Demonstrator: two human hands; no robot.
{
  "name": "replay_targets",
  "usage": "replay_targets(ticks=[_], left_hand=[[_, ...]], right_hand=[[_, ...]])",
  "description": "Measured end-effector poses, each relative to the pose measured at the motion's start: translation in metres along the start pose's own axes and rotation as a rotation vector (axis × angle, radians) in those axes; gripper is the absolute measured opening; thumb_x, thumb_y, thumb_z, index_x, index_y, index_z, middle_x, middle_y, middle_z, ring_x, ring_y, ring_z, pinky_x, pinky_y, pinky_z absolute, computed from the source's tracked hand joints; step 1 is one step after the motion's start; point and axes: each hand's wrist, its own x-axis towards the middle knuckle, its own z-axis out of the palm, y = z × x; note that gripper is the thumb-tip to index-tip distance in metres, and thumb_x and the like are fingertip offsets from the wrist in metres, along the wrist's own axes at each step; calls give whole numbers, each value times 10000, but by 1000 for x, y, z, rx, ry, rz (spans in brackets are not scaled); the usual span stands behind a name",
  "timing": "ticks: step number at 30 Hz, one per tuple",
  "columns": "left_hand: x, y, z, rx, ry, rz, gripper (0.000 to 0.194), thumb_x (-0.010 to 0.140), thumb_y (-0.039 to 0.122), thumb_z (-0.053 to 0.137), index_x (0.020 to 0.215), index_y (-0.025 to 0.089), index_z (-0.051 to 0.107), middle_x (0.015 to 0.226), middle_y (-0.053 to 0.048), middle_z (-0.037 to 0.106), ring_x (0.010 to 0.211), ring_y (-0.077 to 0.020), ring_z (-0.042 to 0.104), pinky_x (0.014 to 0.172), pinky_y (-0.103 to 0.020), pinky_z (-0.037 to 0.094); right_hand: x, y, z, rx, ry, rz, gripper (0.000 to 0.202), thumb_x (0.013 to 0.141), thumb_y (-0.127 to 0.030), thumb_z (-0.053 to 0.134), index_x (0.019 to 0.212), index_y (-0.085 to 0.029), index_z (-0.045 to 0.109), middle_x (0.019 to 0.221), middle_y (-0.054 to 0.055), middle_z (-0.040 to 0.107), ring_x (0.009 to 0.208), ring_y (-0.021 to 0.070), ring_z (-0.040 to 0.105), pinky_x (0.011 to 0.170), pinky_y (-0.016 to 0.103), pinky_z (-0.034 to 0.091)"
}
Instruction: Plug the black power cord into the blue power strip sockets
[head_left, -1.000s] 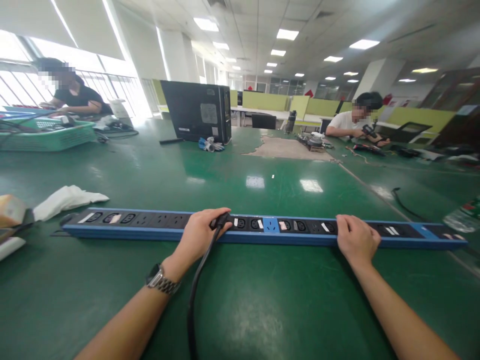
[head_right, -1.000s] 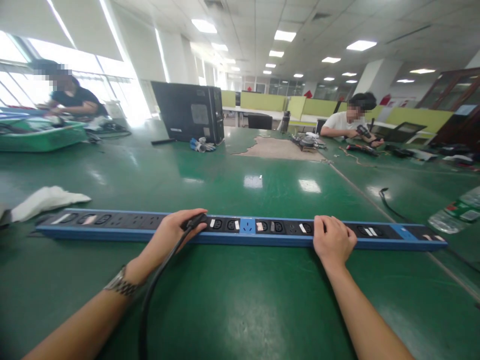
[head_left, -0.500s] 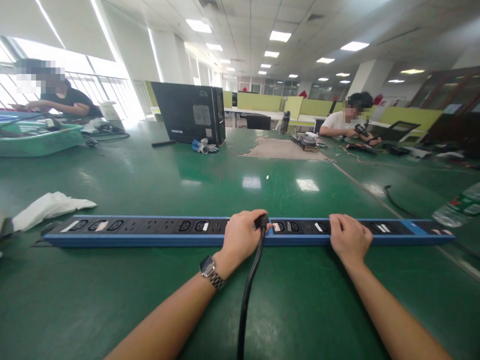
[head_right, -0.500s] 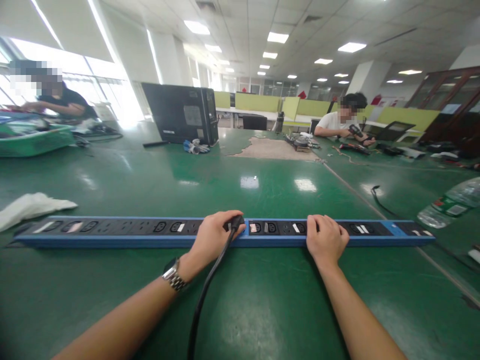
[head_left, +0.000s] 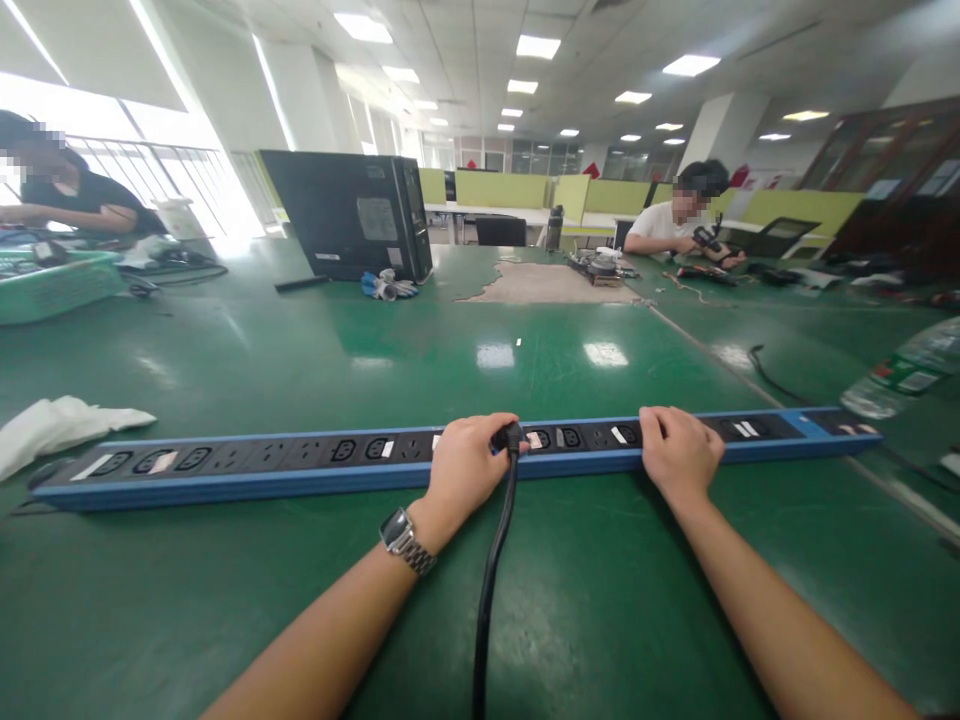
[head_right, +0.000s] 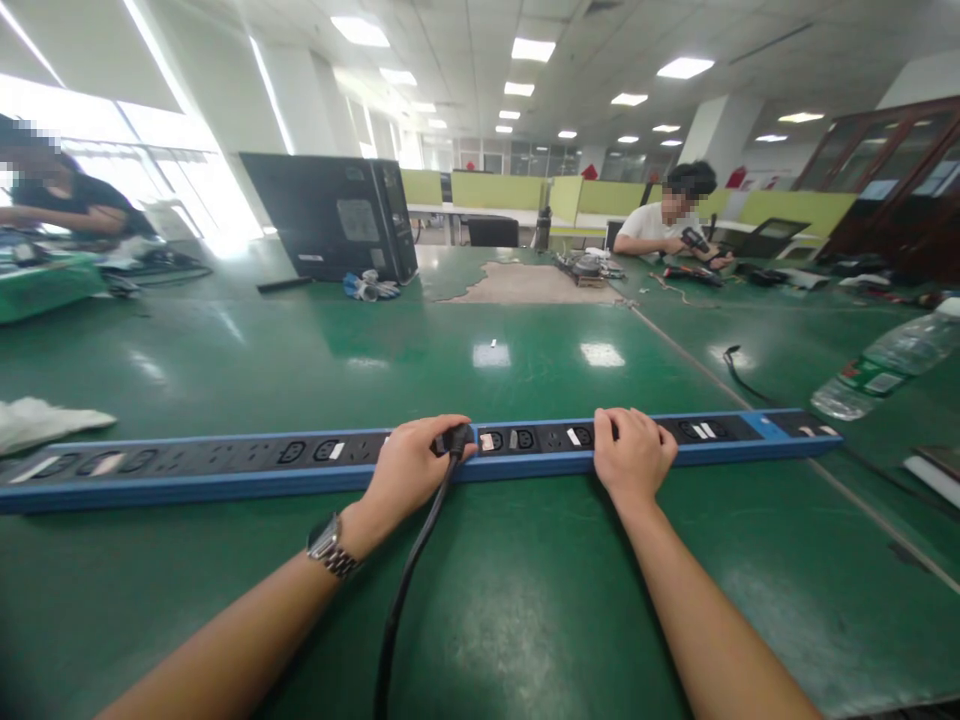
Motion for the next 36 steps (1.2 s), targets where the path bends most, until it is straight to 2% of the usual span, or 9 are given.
replay_targets(ticks=[3, 5, 8, 10, 13, 16, 21, 26, 36], left_hand=[[3, 9, -1, -176, 173, -38, 296, 812, 376, 692, 1059, 212, 701, 999, -42, 758, 891, -201, 698, 835, -314, 530], [9, 24, 5, -241, 209, -9, 312, 811, 383, 696, 1074, 216, 694, 1015, -38, 755, 909, -191, 694, 855, -307, 521], [20, 53, 27, -183, 50, 68, 287, 798, 386, 711, 1045, 240, 705, 980, -25, 761, 905, -200, 692, 850, -315, 510], [26, 68, 45, -91, -23, 34, 288, 810, 412, 691, 1053, 256, 701, 931, -28, 762, 868, -211, 692, 813, -327, 510], [31, 79, 65, 31, -41, -66, 322, 820, 457, 661, 1082, 271, 689, 896, -45, 754, 855, -232, 687, 792, -346, 503], [34, 81, 72, 62, -57, -71, 324, 844, 480, 618, 1098, 291, 682, 918, -46, 749, 862, -231, 683, 778, -338, 501], [38, 80, 72, 124, -125, 55, 287, 857, 434, 602, 1105, 309, 675, 906, -38, 744, 855, -223, 680, 759, -329, 499], [36, 78, 73, 168, -129, 158, 288, 881, 405, 575, 1131, 279, 645, 928, -37, 738, 868, -221, 670, 783, -349, 500], [40, 71, 70, 51, -178, 220, 292, 889, 350, 557, 1161, 287, 644, 998, -33, 741, 912, -213, 673, 832, -335, 511]], right_hand=[[0, -1, 0, 0, 10, 3, 346, 908, -404, 430, 801, -208, 693, 963, 45, 719, 1041, 223, 584, 941, 386, 267], [0, -2, 0, 1, 12, 6, 341, 908, -400, 434, 799, -210, 696, 967, 42, 720, 1051, 223, 584, 950, 389, 263], [0, -4, -2, 1, 11, 10, 339, 914, -388, 431, 807, -207, 697, 986, 45, 721, 1049, 223, 584, 953, 394, 265], [0, -4, -2, -6, 5, 6, 332, 915, -379, 433, 814, -206, 697, 978, 45, 722, 1047, 225, 586, 948, 397, 269], [0, -3, -2, -12, 5, -1, 320, 913, -372, 441, 818, -207, 698, 968, 43, 723, 1052, 227, 589, 949, 400, 273], [0, -3, -1, -16, 13, -1, 329, 915, -382, 438, 826, -208, 703, 986, 49, 725, 1068, 233, 587, 952, 401, 276], [0, -3, -1, -15, -7, 6, 334, 914, -384, 430, 838, -210, 704, 991, 49, 725, 1083, 236, 583, 959, 402, 271], [0, -4, -3, -3, -22, 5, 344, 917, -389, 414, 837, -210, 697, 992, 48, 720, 1065, 226, 575, 953, 397, 263], [0, -1, 0, -13, -13, 6, 381, 918, -414, 382, 848, -214, 697, 1012, 57, 709, 1071, 226, 544, 970, 406, 238]])
